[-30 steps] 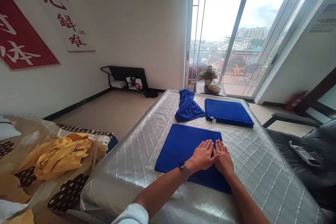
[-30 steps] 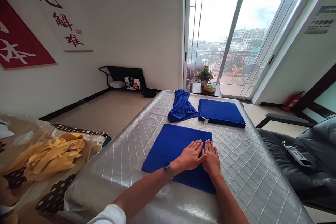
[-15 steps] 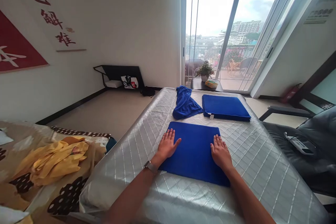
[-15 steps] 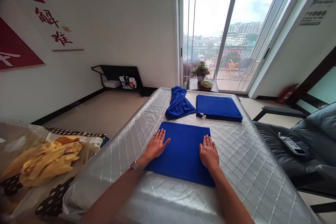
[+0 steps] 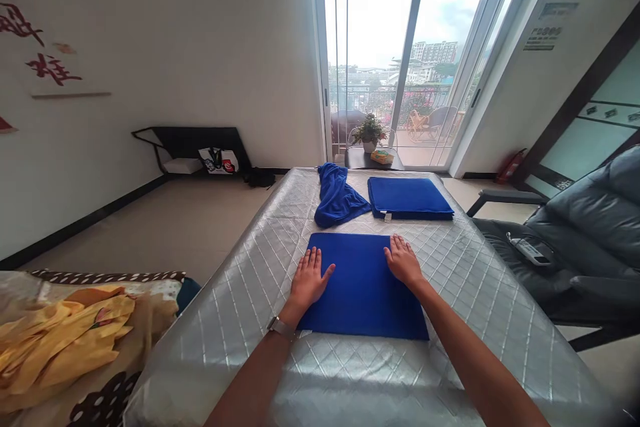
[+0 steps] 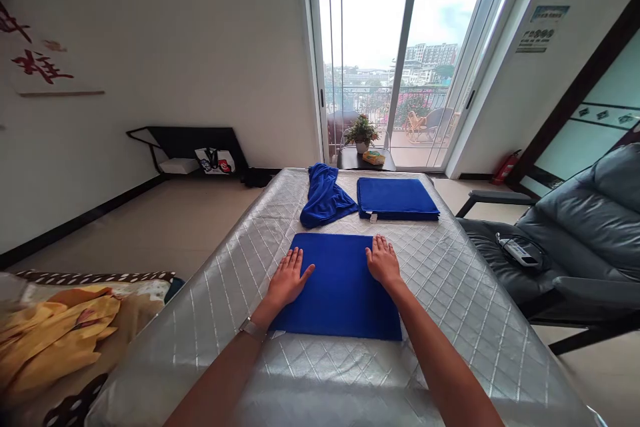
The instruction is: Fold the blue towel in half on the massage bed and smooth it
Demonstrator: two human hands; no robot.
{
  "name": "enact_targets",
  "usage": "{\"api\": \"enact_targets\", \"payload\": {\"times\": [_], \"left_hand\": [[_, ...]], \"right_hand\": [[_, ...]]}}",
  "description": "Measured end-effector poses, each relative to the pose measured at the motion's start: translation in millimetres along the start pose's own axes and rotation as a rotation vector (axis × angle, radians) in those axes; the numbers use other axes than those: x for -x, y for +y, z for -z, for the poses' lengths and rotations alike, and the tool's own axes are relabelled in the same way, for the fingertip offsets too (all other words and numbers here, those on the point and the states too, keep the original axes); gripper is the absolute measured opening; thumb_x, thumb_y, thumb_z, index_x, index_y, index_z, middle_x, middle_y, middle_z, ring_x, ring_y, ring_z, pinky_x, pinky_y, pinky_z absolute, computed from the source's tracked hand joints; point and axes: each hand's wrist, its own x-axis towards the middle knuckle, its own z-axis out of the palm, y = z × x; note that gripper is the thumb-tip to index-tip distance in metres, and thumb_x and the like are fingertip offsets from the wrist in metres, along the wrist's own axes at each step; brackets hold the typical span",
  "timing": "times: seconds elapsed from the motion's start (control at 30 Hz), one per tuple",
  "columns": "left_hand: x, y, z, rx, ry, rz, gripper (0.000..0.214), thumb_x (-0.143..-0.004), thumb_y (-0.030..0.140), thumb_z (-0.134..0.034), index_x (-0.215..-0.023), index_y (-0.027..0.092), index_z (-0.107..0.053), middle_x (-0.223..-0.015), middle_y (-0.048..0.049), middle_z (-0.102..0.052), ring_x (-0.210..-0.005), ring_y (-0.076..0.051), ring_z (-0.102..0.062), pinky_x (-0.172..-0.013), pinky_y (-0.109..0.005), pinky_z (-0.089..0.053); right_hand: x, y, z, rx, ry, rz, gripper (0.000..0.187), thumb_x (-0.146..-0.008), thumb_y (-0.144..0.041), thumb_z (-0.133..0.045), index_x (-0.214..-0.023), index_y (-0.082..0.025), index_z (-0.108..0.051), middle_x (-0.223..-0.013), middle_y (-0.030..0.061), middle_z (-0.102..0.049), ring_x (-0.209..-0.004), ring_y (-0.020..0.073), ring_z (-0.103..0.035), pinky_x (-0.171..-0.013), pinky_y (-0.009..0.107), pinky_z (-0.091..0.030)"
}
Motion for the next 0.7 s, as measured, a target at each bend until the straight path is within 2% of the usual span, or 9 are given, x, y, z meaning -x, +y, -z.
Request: {"api": "enact_targets", "payload": {"times": [0.2, 0.3, 0.37, 0.43, 0.53, 0.63, 0.7], "left_hand": [[-0.5, -0.5, 2.2, 0.016, -0.004, 0.009, 0.084, -0.1, 0.068, -0.012, -0.16, 0.011, -0.026, -0.164, -0.0156, -0.027, -0.153, -0.03, -0.022, -0.123, -0.049, -0.024], [-2.5, 0.5, 8.8, 0.01, -0.017, 0.061, 0.086, -0.099, 0.068, -0.009, -0.158, 0.009, -0.028, -0.164, -0.0167, -0.028, -0.153, -0.031, -0.023, -0.124, -0.048, -0.022], [-5.4, 9.5, 15.3, 0.017, -0.017, 0.06, 0.089, -0.099, 0.069, -0.008, -0.157, 0.006, -0.03, -0.164, -0.0182, -0.027, -0.153, -0.031, -0.022, -0.124, -0.048, -0.021], [-11.3, 29.9, 21.3, 0.043, -0.021, -0.031, 0.089, -0.1, 0.068, -0.007, -0.156, 0.004, -0.031, -0.164, -0.0187, -0.026, -0.153, -0.03, -0.021, -0.125, -0.046, -0.021], [-28.3, 81.7, 24.5, 0.108, -0.023, -0.261, 0.084, -0.102, 0.065, -0.01, -0.156, 0.005, -0.032, -0.164, -0.0174, -0.029, -0.153, -0.026, -0.023, -0.125, -0.042, -0.022], [-52.0, 141.6, 17.9, 0.165, 0.003, -0.437, 0.074, -0.105, 0.058, -0.014, -0.156, 0.01, -0.034, -0.162, -0.0147, -0.035, -0.152, -0.022, -0.027, -0.123, -0.04, -0.024], [-66.1, 171.7, 9.4, 0.186, 0.026, -0.478, 0.068, -0.106, 0.055, -0.016, -0.155, 0.013, -0.035, -0.16, -0.0136, -0.039, -0.15, -0.021, -0.03, -0.122, -0.04, -0.027]], "right_hand": [[-5.1, 7.8, -20.1, -0.026, 0.026, -0.01, 0.064, -0.104, -0.038, -0.019, -0.158, -0.005, -0.026, -0.167, 0.0097, -0.023, -0.154, 0.0187, -0.014, -0.124, 0.035, -0.009], [-4.3, 8.7, -22.3, -0.023, 0.05, 0.002, 0.065, -0.103, -0.038, -0.019, -0.158, -0.004, -0.026, -0.166, 0.0107, -0.024, -0.154, 0.0195, -0.015, -0.124, 0.035, -0.008], [-4.9, 8.4, -22.5, -0.028, 0.053, 0.004, 0.065, -0.103, -0.038, -0.018, -0.158, -0.004, -0.027, -0.166, 0.0113, -0.024, -0.154, 0.0206, -0.015, -0.124, 0.036, -0.008], [-6.0, 8.1, -22.7, -0.036, 0.051, 0.002, 0.065, -0.103, -0.038, -0.017, -0.158, -0.004, -0.028, -0.166, 0.0113, -0.024, -0.154, 0.0212, -0.015, -0.124, 0.037, -0.009], [-6.7, 8.3, -22.5, -0.036, 0.048, 0.002, 0.065, -0.103, -0.037, -0.017, -0.158, -0.004, -0.027, -0.166, 0.0119, -0.024, -0.154, 0.0213, -0.014, -0.125, 0.038, -0.01], [-4.7, 10.4, -21.6, -0.007, 0.036, 0.023, 0.063, -0.102, -0.032, -0.021, -0.158, -0.003, -0.026, -0.167, 0.0124, -0.022, -0.155, 0.0213, -0.014, -0.124, 0.037, -0.011], [-2.6, 12.2, -20.9, 0.019, 0.028, 0.052, 0.063, -0.1, -0.027, -0.026, -0.159, -0.005, -0.026, -0.167, 0.0113, -0.021, -0.155, 0.0212, -0.013, -0.124, 0.036, -0.01]]}}
